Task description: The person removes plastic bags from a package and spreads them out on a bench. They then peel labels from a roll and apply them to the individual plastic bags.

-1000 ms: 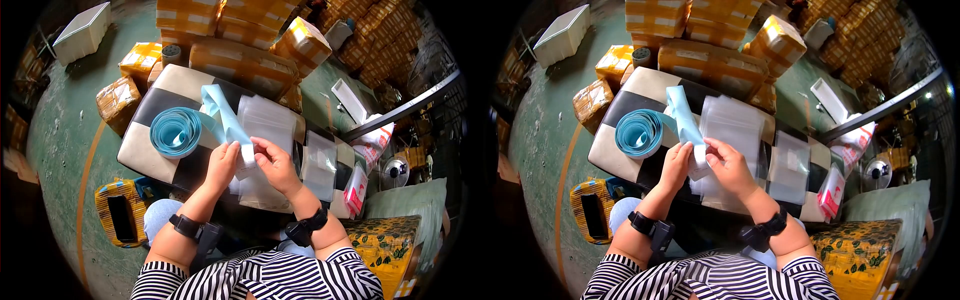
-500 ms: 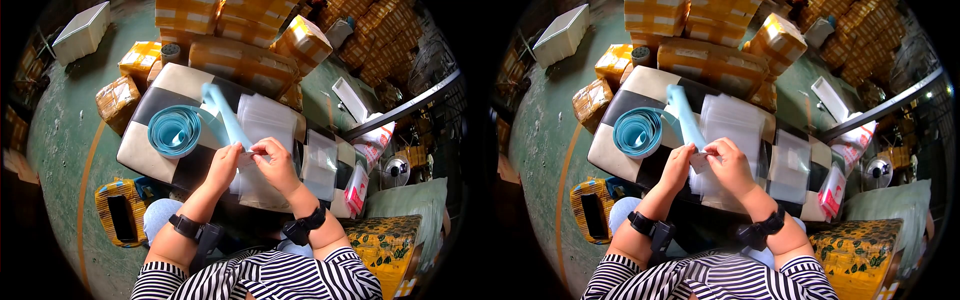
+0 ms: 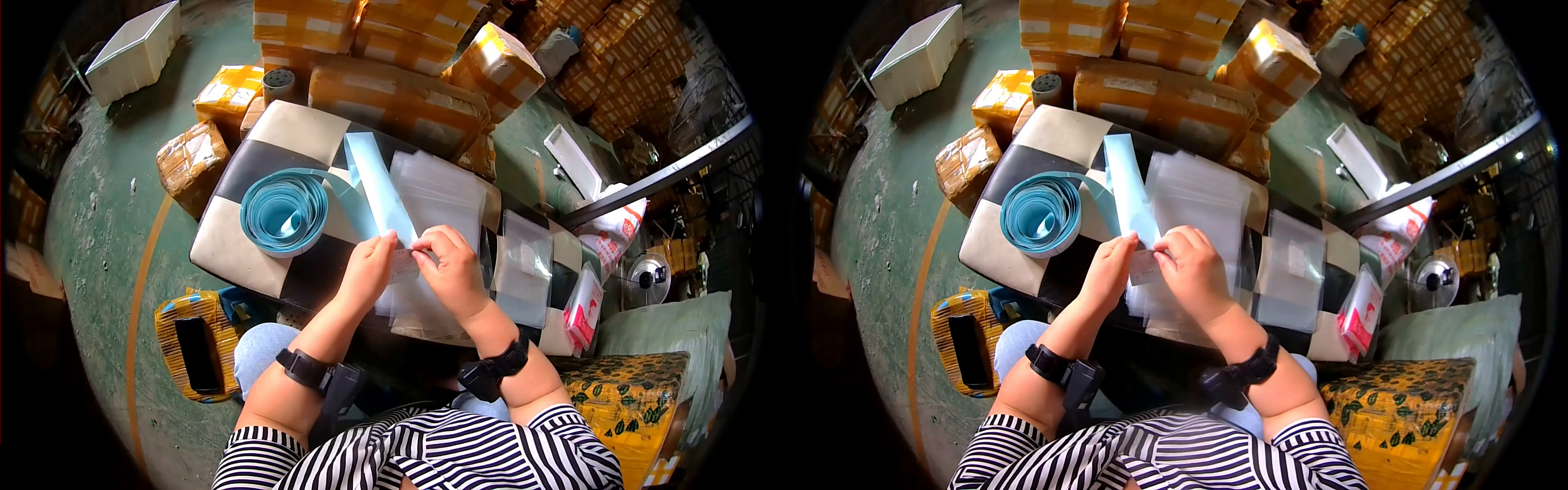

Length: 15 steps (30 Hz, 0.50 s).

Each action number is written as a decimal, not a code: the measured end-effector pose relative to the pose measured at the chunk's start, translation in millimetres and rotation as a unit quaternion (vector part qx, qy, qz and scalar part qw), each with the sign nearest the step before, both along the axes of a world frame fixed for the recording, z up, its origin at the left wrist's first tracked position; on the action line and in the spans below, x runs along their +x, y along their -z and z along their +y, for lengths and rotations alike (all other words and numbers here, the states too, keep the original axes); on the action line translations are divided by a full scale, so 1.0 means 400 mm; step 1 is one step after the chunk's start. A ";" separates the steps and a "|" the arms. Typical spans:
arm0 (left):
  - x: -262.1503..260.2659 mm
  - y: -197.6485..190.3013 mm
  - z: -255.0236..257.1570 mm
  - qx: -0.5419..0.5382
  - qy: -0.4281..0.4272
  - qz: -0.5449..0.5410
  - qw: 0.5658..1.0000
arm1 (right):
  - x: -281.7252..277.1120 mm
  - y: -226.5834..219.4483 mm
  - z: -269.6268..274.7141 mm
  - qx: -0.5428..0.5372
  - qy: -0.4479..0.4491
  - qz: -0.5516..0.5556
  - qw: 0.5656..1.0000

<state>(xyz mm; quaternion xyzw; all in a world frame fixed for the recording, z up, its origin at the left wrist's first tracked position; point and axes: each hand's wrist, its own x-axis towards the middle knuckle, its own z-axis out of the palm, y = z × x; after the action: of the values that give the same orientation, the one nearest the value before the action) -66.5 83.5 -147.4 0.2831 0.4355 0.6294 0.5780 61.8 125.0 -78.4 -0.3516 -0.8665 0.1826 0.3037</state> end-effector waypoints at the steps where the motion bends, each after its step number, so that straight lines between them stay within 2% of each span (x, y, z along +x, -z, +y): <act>1: -0.002 0.007 0.001 -0.010 0.008 -0.021 1.000 | 0.000 0.000 -0.001 0.036 -0.007 -0.013 0.999; 3: -0.006 0.016 0.004 -0.029 0.001 -0.084 0.996 | -0.001 -0.005 -0.004 0.108 -0.022 -0.038 0.993; 5: -0.016 0.030 0.011 -0.083 -0.001 -0.162 0.983 | 0.003 -0.034 -0.014 0.137 -0.085 -0.019 0.987; 6: -0.019 -0.004 0.006 -0.088 -0.027 -0.204 0.975 | 0.010 -0.047 -0.018 0.150 -0.116 -0.010 0.982; 7: -0.022 -0.038 0.001 -0.094 -0.051 -0.247 0.963 | 0.020 -0.053 -0.020 0.111 -0.115 0.057 0.985; 8: -0.021 -0.019 0.011 -0.104 -0.080 -0.266 0.955 | 0.032 -0.058 -0.020 0.072 -0.113 0.124 0.983; 9: -0.024 -0.003 0.017 -0.062 -0.077 -0.267 0.959 | 0.047 -0.063 -0.018 0.033 -0.109 0.190 0.975; 11: -0.030 0.016 0.012 -0.051 -0.132 -0.182 0.973 | 0.072 -0.082 0.009 -0.046 -0.037 0.374 0.926; 12: -0.032 0.001 0.009 -0.044 -0.139 -0.199 0.969 | 0.111 -0.090 0.033 -0.045 0.044 0.370 0.927; 13: -0.039 -0.009 0.001 -0.070 -0.135 -0.165 0.975 | 0.156 -0.093 0.064 -0.042 0.125 0.364 0.922; 15: -0.042 -0.022 -0.002 -0.065 -0.140 -0.133 0.979 | 0.211 -0.069 0.143 -0.108 0.127 0.356 0.920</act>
<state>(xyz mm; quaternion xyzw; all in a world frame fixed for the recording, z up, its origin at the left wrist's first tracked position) -83.5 82.8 -138.6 0.0954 0.4299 0.7063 0.5543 146.1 182.1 -50.7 -0.4005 -0.6245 0.3479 0.5732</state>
